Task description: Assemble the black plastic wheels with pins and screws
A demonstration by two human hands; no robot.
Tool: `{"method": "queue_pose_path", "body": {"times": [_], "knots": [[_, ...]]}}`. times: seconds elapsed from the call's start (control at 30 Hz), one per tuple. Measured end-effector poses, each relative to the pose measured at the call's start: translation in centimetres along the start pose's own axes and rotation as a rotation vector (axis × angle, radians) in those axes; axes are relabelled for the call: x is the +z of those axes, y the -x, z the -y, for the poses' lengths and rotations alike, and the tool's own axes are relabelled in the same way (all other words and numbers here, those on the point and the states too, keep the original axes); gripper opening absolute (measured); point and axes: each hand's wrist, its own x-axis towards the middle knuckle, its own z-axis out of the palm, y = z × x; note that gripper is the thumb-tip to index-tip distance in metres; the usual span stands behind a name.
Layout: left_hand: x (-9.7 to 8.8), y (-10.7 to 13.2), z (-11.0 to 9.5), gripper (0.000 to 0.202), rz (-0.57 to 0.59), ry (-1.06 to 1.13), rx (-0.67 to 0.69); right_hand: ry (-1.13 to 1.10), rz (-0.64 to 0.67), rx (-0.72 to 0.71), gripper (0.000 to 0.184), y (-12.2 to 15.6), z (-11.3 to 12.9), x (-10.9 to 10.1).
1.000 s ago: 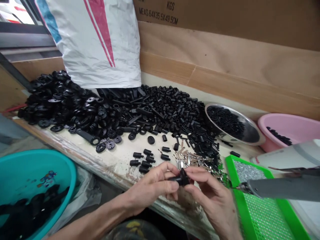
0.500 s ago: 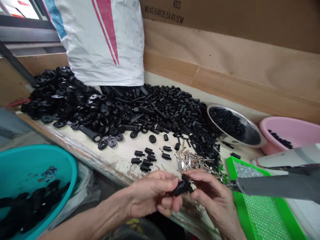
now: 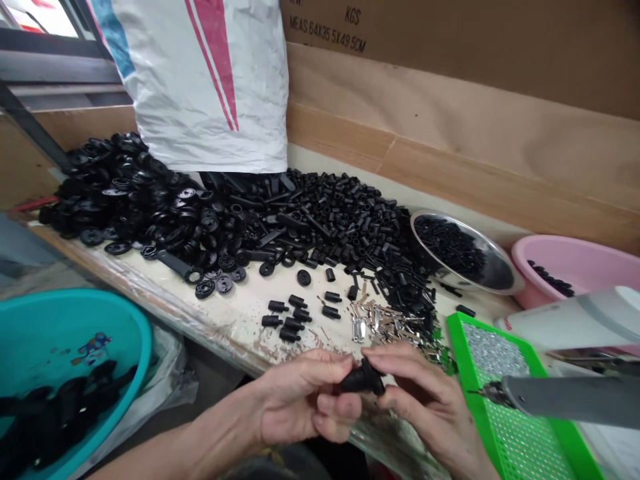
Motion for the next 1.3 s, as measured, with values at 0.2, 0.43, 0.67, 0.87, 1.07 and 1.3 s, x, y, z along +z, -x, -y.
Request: {"method": "queue_pose_path", "body": {"times": [0.2, 0.43, 0.67, 0.87, 1.07, 1.3], "knots": [[1.1, 0.2, 0.6, 0.021, -0.324, -0.478, 0.403, 0.061, -0.115, 0.108, 0.036, 0.3, 0.2, 1.0], [0.9, 0.1, 0.8, 0.022, -0.404, -0.511, 0.389, 0.076, -0.129, 0.163, 0.034, 0.4, -0.7, 1.4], [-0.1, 0.2, 0.2, 0.021, -0.311, -0.489, 0.350, 0.023, -0.034, 0.130, 0.028, 0.1, -0.1, 1.1], [-0.8, 0.6, -0.1, 0.027, -0.117, -0.345, 0.163, 0.007, -0.030, 0.086, 0.027, 0.2, 0.0, 0.8], [-0.3, 0.8, -0.2, 0.025, -0.104, -0.404, 0.145, -0.014, 0.035, 0.057, 0.029, 0.5, -0.1, 0.4], [0.7, 0.8, 0.2, 0.015, -0.416, -0.778, 0.397, 0.089, -0.061, 0.111, 0.030, 0.0, 0.2, 1.1]]}}
